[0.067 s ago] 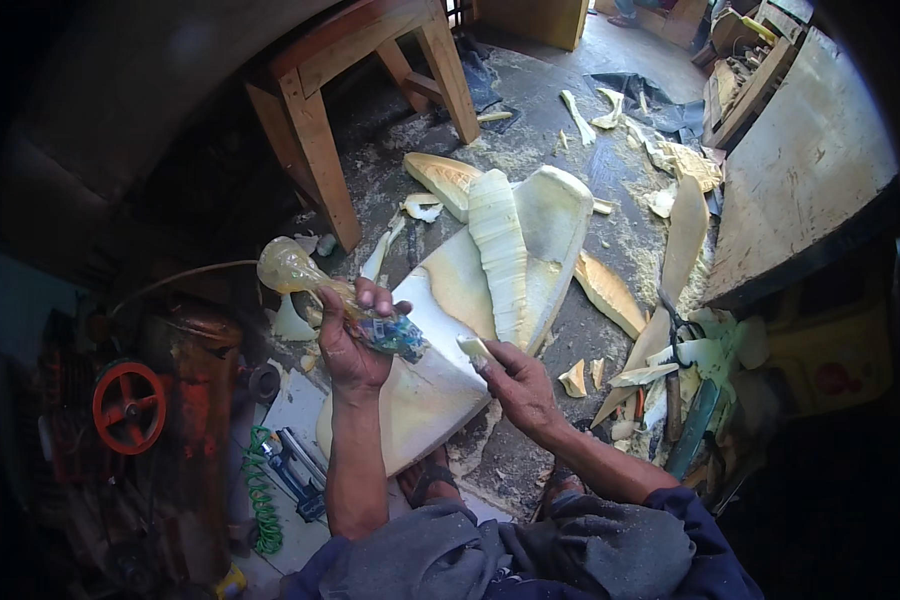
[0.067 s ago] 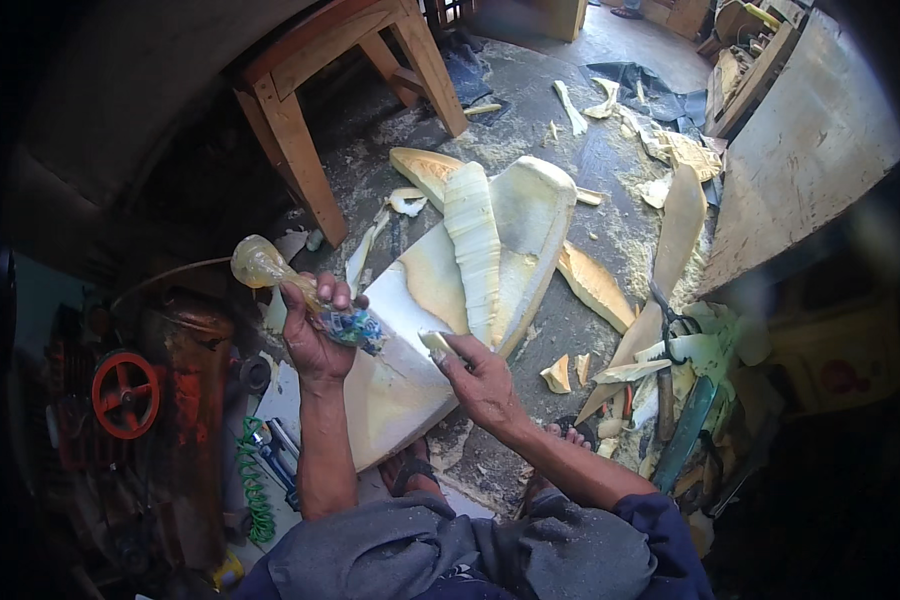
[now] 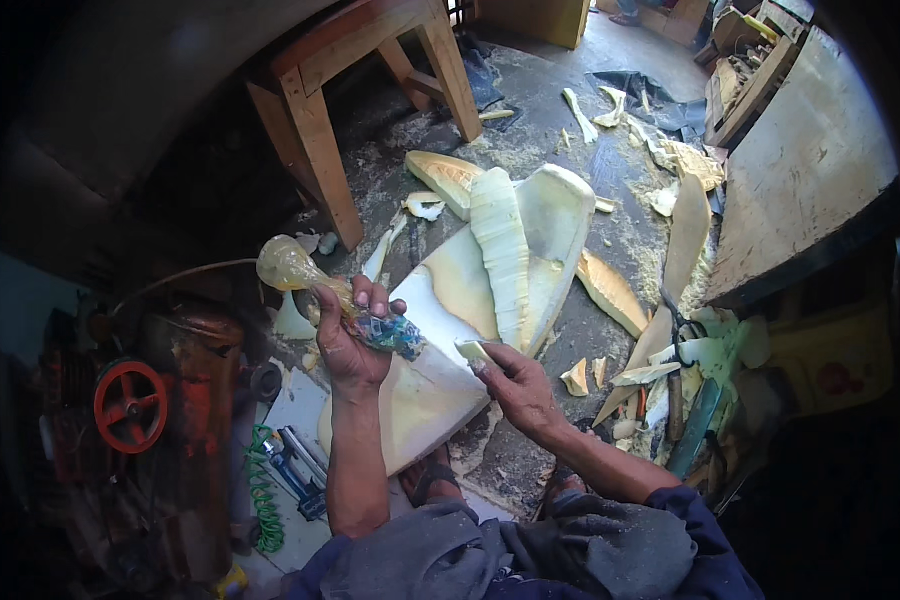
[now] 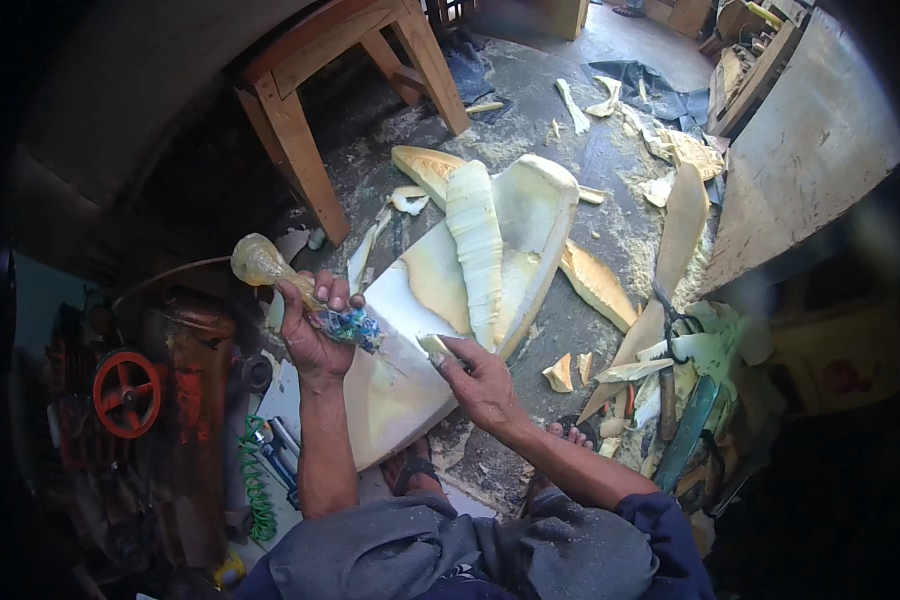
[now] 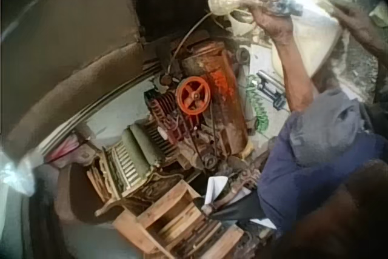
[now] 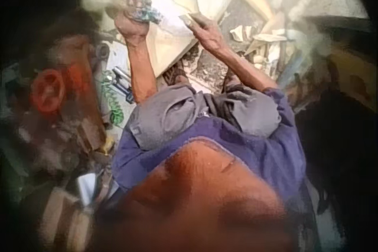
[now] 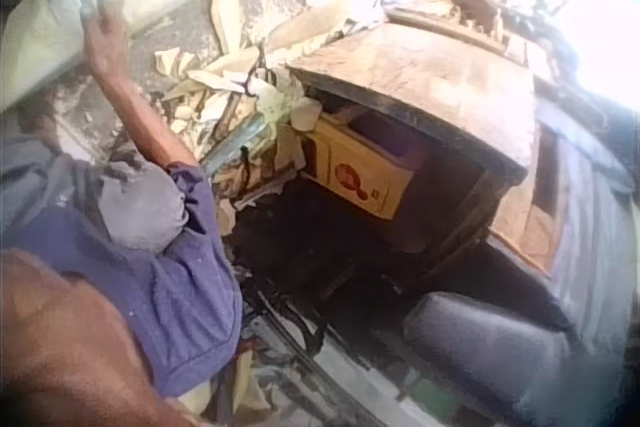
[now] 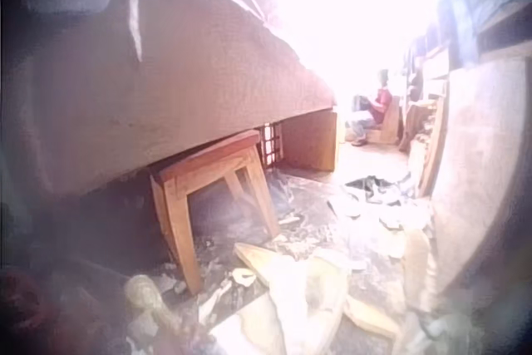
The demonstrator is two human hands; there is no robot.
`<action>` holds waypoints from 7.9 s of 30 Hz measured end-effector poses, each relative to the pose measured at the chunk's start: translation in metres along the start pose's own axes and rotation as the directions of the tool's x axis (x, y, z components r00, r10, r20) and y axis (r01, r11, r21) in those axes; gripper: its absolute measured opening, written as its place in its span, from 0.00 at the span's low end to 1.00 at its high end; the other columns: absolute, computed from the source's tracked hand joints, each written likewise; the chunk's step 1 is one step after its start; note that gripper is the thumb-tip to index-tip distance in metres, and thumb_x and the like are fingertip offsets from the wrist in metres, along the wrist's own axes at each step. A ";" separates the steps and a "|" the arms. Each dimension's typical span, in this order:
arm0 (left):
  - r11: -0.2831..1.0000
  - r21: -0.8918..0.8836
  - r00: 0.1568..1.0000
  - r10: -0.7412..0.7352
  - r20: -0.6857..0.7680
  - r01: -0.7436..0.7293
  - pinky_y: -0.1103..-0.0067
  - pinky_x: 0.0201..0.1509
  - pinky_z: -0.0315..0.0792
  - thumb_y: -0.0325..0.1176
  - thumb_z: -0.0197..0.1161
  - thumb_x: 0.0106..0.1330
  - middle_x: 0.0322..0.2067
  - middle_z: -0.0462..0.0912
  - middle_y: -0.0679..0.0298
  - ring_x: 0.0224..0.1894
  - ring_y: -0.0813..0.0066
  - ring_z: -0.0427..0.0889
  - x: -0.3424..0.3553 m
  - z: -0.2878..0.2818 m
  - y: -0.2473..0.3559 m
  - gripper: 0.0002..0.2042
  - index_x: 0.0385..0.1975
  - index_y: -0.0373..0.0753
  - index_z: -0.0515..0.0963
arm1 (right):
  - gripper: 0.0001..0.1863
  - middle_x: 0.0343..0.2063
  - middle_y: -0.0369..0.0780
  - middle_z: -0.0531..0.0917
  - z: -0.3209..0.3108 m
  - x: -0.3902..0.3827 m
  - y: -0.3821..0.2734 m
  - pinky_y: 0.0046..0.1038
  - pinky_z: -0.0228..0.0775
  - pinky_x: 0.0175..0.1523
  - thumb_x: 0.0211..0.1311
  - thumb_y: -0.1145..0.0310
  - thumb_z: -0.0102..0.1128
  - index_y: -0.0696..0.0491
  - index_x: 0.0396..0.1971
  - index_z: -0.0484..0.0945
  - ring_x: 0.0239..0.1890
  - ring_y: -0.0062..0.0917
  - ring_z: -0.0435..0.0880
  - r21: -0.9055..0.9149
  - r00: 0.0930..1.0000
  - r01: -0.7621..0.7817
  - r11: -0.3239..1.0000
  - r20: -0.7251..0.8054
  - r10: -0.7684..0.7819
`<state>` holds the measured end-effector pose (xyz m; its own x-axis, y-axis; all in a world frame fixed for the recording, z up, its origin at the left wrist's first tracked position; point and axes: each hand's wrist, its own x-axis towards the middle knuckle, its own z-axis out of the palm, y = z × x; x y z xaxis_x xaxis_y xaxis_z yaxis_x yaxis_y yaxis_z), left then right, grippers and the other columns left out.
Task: The person carves a large piece of wood using a chisel and mallet, shaping the surface and removing shavings. They then apply a liquid finish to the carved wood using a small bottle and a cloth.
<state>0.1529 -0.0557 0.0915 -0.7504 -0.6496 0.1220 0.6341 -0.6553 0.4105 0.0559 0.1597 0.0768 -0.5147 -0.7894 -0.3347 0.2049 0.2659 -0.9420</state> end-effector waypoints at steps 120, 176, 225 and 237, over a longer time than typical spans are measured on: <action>0.941 0.279 0.927 -0.082 -0.366 0.193 0.65 0.51 0.78 0.67 0.48 0.74 0.34 0.78 0.60 0.38 0.63 0.81 -0.007 0.037 -0.050 0.35 0.58 0.35 0.70 | 0.59 0.43 0.48 0.85 -0.027 0.036 -0.040 0.28 0.76 0.41 0.64 0.63 0.75 0.54 0.80 0.36 0.39 0.27 0.85 0.123 0.987 -0.032 0.992 0.159 0.012; 0.815 0.042 0.745 -0.506 -0.435 0.578 0.80 0.21 0.72 0.63 0.47 0.78 0.58 0.78 0.56 0.20 0.77 0.75 -0.004 -0.043 -0.103 0.33 0.66 0.38 0.62 | 0.18 0.38 0.47 0.90 -0.117 0.254 -0.069 0.43 0.80 0.45 0.65 0.60 0.55 0.44 0.50 0.88 0.39 0.43 0.90 -0.901 0.967 0.255 0.350 0.234 -0.103; 0.945 0.066 0.839 -0.252 -0.483 0.321 0.80 0.23 0.70 0.69 0.46 0.75 0.22 0.78 0.62 0.16 0.77 0.72 0.011 -0.029 -0.061 0.33 0.46 0.38 0.72 | 0.18 0.44 0.43 0.90 -0.108 0.066 -0.052 0.32 0.79 0.43 0.73 0.64 0.59 0.50 0.58 0.84 0.38 0.28 0.88 -0.603 0.991 0.094 0.792 -0.021 -0.133; 0.993 0.103 0.805 0.020 -0.593 0.051 0.82 0.15 0.54 0.67 0.45 0.76 0.12 0.54 0.74 0.10 0.83 0.53 0.031 -0.012 -0.017 0.29 0.34 0.43 0.70 | 0.22 0.29 0.28 0.77 0.005 0.020 -0.019 0.17 0.60 0.29 0.76 0.60 0.59 0.51 0.65 0.79 0.26 0.11 0.68 0.037 0.971 -0.240 0.970 0.005 0.240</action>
<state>0.1211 -0.0698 0.0776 -0.4805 -0.7648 -0.4292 0.5725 -0.6443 0.5071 0.0457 0.1357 0.0880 -0.4467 -0.7050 -0.5509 0.3527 0.4270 -0.8326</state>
